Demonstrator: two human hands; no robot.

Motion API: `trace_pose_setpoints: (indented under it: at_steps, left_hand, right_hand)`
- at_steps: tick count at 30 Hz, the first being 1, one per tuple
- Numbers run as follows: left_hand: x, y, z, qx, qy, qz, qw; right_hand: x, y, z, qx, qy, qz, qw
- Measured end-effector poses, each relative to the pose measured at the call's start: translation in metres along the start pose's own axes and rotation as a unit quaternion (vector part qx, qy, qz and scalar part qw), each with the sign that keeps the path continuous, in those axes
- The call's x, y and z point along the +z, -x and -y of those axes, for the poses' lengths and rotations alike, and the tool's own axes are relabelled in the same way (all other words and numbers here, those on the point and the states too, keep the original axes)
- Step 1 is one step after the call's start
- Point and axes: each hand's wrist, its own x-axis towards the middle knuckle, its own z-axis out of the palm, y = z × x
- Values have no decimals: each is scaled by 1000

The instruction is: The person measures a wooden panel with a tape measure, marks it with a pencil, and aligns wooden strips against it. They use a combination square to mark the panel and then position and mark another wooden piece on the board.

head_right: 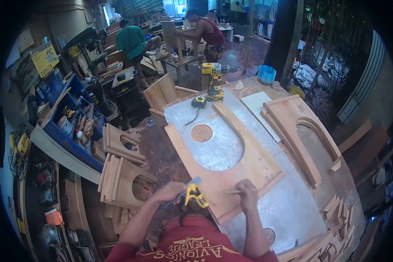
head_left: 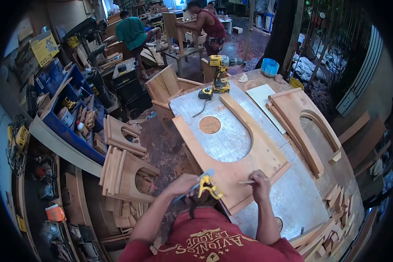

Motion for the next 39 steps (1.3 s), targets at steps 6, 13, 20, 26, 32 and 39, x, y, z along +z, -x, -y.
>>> trace_pose_setpoints:
  at_steps: [6, 13, 20, 26, 32, 39]
  left_hand:
    - [73, -47, -58, 136, 190, -55, 971]
    - [229, -77, -47, 58, 349, 130, 926]
    - [255, -93, 16, 149, -115, 222, 957]
    - [236, -35, -26, 133, 113, 202, 964]
    - [200, 82, -141, 381, 171, 369, 830]
    - [202, 158, -183, 454, 398, 427, 673]
  right_hand:
    - [-3, 81, 64, 29, 243, -58, 968]
    - [2, 142, 87, 76, 501, -91, 857]
    - [-37, 192, 4, 156, 478, -192, 843]
    - [-60, 191, -10, 237, 502, -301, 775]
    - [-87, 190, 18, 209, 501, -394, 742]
    - [-140, 292, 77, 354, 563, -572, 480]
